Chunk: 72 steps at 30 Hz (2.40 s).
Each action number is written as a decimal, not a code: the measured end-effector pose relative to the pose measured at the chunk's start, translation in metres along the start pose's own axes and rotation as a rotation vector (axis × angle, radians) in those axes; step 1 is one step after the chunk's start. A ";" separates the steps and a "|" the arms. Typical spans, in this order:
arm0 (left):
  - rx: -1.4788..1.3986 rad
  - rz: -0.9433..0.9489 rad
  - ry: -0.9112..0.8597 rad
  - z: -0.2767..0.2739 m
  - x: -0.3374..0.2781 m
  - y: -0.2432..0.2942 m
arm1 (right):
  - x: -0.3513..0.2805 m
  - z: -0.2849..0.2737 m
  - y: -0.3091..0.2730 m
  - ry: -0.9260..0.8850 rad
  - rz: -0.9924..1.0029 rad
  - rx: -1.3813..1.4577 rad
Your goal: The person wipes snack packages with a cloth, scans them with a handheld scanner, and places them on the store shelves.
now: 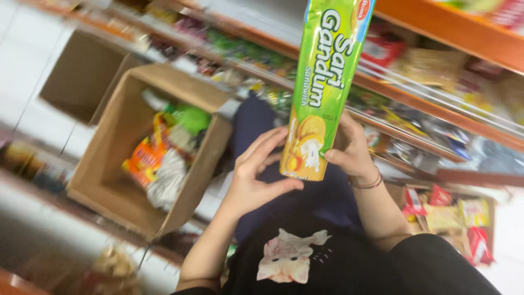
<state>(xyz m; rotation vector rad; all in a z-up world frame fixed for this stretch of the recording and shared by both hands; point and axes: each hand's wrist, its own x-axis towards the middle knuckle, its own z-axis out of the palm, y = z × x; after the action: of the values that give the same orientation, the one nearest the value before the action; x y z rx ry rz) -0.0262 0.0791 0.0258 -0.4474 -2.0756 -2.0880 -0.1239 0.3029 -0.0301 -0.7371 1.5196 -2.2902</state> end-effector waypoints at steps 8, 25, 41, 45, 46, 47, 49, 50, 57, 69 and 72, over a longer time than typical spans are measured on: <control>0.094 0.216 -0.252 0.120 0.057 -0.009 | -0.078 -0.081 -0.098 0.246 -0.170 -0.093; 0.182 0.535 -0.437 0.290 0.194 0.059 | -0.116 -0.173 -0.208 1.071 -0.898 -0.666; 0.205 0.689 -0.444 0.391 0.250 0.082 | -0.118 -0.229 -0.271 1.307 -1.058 -1.411; 0.386 0.674 -0.200 0.401 0.255 0.061 | -0.113 -0.244 -0.276 1.459 -0.997 -1.741; 0.430 0.691 -0.173 0.402 0.256 0.056 | -0.112 -0.246 -0.275 1.463 -0.954 -1.767; 0.476 0.707 -0.142 0.403 0.258 0.051 | -0.111 -0.248 -0.274 1.463 -0.912 -1.792; 0.490 0.712 -0.123 0.405 0.261 0.042 | -0.109 -0.253 -0.271 1.412 -0.905 -1.761; 0.458 0.701 -0.134 0.406 0.262 0.038 | -0.108 -0.256 -0.269 1.386 -0.901 -1.745; 0.354 0.672 -0.157 0.414 0.264 0.027 | -0.107 -0.275 -0.254 1.396 -0.845 -1.721; 0.414 0.680 -0.201 0.399 0.259 0.036 | -0.108 -0.269 -0.249 1.377 -0.849 -1.660; 0.455 0.758 -0.181 0.385 0.246 0.036 | -0.110 -0.250 -0.242 1.365 -0.884 -1.554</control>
<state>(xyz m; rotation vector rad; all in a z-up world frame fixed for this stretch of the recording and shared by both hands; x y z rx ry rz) -0.2099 0.4848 0.1353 -1.1468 -1.9391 -1.1490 -0.1656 0.6462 0.0865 0.2844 4.4135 -1.2776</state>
